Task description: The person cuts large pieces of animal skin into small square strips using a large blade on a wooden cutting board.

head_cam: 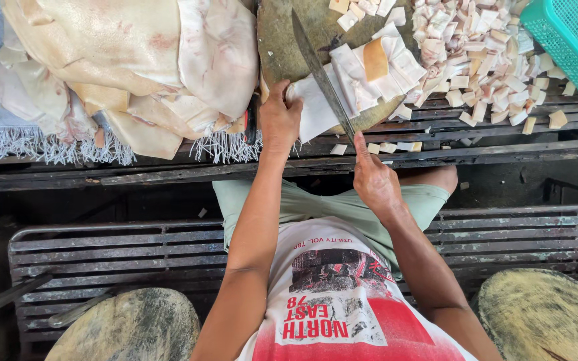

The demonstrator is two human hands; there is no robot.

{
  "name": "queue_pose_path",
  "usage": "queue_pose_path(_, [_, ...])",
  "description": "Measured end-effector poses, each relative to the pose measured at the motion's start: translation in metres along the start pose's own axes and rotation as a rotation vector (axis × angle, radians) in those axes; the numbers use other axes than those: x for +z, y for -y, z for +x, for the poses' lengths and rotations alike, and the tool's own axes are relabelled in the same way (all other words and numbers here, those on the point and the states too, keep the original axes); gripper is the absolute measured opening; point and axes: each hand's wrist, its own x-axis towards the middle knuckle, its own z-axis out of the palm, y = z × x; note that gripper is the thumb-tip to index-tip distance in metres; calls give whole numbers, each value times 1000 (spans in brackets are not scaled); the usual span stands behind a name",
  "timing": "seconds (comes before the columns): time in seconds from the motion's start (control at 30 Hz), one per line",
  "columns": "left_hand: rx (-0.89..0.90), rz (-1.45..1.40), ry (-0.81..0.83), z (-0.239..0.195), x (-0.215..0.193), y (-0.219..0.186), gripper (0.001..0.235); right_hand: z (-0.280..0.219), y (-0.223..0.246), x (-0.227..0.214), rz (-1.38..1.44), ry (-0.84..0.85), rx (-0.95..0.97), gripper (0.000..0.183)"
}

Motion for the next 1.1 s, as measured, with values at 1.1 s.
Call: queue_pose_path(1.1, [-119,-359,84,27,1,-13,35,7,-22,13,200,-89,158,66])
